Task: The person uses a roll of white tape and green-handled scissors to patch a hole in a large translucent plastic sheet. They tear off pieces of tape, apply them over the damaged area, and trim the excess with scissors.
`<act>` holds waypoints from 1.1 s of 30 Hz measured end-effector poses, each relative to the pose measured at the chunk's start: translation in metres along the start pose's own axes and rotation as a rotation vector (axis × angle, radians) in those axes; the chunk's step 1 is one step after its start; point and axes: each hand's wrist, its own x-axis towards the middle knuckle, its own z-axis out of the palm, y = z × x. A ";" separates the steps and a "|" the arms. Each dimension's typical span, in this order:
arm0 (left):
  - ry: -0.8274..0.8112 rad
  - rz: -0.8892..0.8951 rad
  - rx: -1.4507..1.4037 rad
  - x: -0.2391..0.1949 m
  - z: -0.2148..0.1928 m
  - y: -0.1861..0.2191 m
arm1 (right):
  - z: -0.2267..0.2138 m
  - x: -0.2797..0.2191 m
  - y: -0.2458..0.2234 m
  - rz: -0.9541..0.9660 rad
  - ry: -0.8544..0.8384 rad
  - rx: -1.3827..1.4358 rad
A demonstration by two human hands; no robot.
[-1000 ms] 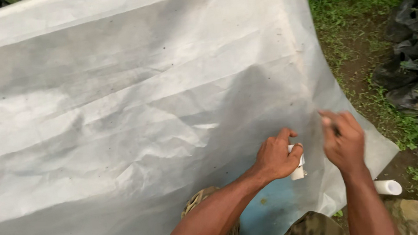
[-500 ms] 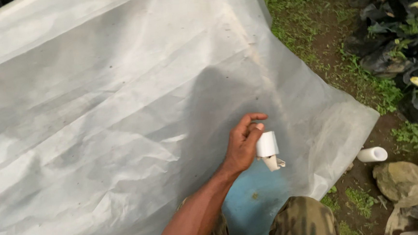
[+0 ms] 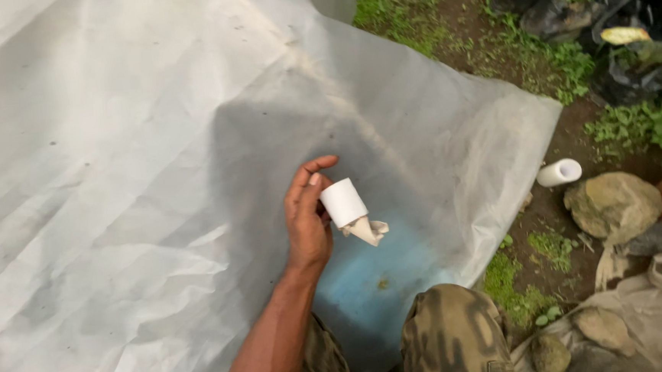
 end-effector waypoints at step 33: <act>-0.215 -0.098 0.248 -0.018 0.022 -0.005 | 0.005 -0.071 0.001 0.137 -0.225 0.059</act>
